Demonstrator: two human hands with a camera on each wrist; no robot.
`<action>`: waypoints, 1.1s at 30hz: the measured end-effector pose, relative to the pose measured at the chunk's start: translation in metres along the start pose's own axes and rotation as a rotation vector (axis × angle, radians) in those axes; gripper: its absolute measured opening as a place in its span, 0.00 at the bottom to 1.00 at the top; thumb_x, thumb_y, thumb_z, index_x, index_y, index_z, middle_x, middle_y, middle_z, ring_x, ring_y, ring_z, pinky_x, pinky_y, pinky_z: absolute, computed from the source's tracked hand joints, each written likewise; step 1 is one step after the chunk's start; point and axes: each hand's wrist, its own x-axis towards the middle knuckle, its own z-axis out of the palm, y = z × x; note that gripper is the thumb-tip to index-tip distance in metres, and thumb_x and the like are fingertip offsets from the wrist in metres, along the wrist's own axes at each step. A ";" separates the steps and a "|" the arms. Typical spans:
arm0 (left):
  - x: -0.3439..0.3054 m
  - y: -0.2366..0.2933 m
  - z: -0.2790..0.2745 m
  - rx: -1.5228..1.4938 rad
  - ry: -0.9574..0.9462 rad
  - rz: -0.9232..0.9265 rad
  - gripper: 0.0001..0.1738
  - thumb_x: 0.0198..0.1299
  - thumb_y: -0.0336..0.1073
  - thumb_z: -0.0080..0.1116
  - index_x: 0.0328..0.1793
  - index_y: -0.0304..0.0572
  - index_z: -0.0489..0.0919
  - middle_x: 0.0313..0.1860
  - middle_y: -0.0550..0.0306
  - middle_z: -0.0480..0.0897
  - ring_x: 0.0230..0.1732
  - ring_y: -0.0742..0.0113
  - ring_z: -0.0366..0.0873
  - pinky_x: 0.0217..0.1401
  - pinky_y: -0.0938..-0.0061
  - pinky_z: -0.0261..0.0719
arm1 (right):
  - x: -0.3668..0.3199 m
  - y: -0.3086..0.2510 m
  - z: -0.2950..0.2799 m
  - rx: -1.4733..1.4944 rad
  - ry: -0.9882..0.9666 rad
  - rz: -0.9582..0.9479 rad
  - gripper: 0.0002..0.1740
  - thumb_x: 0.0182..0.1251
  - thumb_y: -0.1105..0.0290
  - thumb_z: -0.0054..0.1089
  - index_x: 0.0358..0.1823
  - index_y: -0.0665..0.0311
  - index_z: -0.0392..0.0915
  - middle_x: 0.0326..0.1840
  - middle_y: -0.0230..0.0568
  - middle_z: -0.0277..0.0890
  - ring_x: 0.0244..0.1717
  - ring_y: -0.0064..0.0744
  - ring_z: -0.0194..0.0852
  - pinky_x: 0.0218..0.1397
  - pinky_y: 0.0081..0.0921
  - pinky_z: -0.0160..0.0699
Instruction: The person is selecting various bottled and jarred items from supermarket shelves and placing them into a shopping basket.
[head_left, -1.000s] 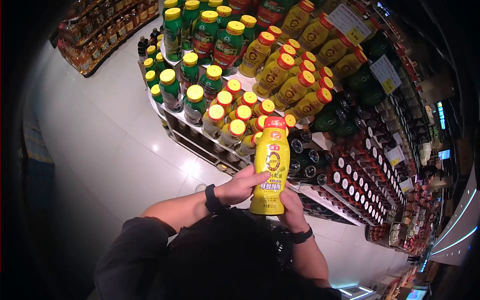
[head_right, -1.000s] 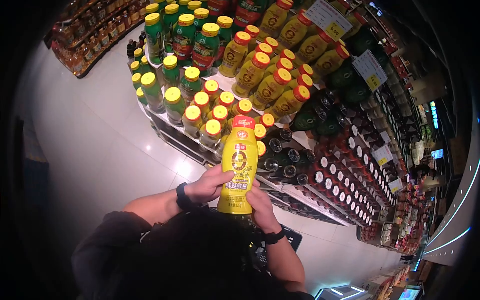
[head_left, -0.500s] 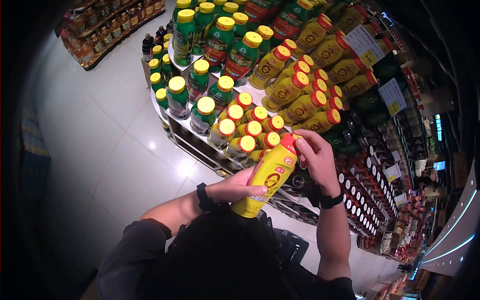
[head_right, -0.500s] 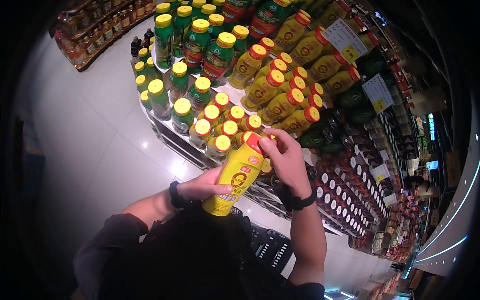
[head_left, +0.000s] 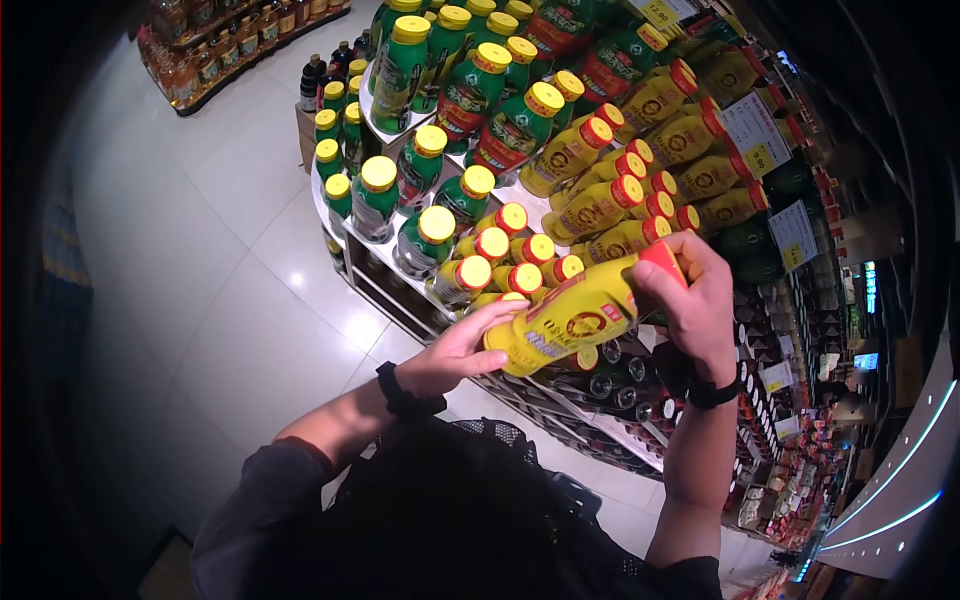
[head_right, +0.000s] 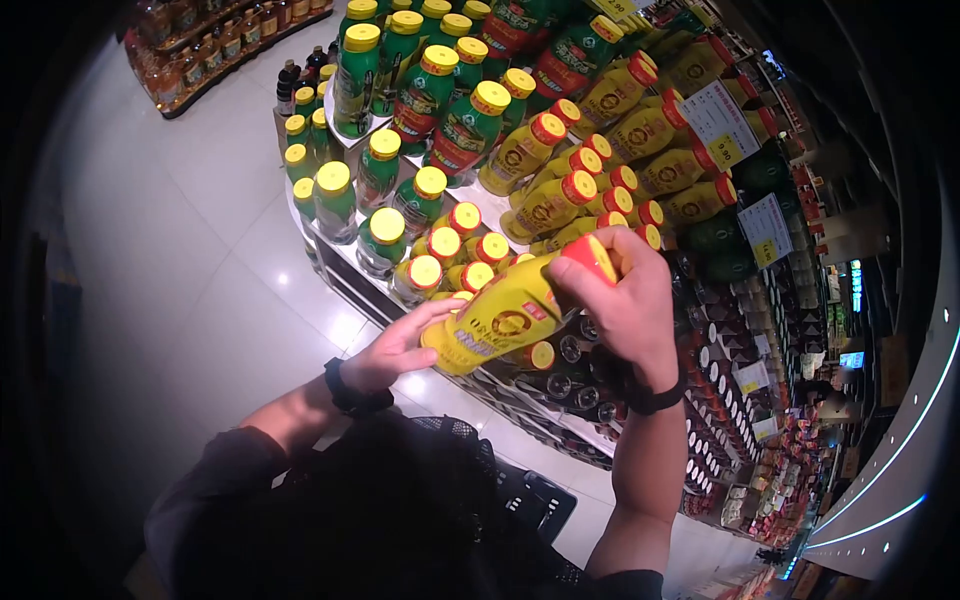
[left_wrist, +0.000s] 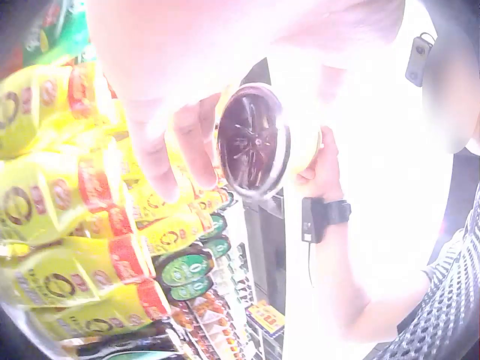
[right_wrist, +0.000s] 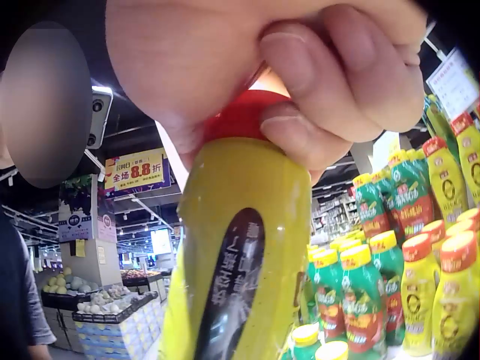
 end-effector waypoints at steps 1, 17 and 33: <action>-0.008 0.005 -0.007 -0.075 0.017 0.014 0.42 0.70 0.34 0.57 0.85 0.37 0.50 0.78 0.50 0.64 0.78 0.63 0.63 0.80 0.64 0.61 | 0.009 -0.005 -0.001 0.001 0.070 -0.045 0.14 0.64 0.69 0.74 0.41 0.71 0.79 0.33 0.33 0.82 0.33 0.18 0.80 0.38 0.17 0.78; -0.338 -0.238 -0.185 0.024 0.904 -0.850 0.19 0.69 0.41 0.60 0.61 0.39 0.78 0.43 0.48 0.87 0.35 0.59 0.86 0.35 0.66 0.86 | 0.158 0.017 0.037 -0.879 0.287 -0.181 0.37 0.63 0.37 0.65 0.52 0.69 0.79 0.40 0.58 0.86 0.44 0.57 0.86 0.48 0.47 0.81; -0.332 -0.226 -0.174 -0.124 1.034 -0.792 0.17 0.69 0.38 0.59 0.60 0.40 0.78 0.41 0.47 0.86 0.32 0.57 0.85 0.35 0.64 0.86 | 0.183 0.064 0.062 -0.996 0.181 -0.080 0.37 0.65 0.38 0.63 0.46 0.73 0.76 0.37 0.61 0.84 0.41 0.59 0.85 0.44 0.51 0.81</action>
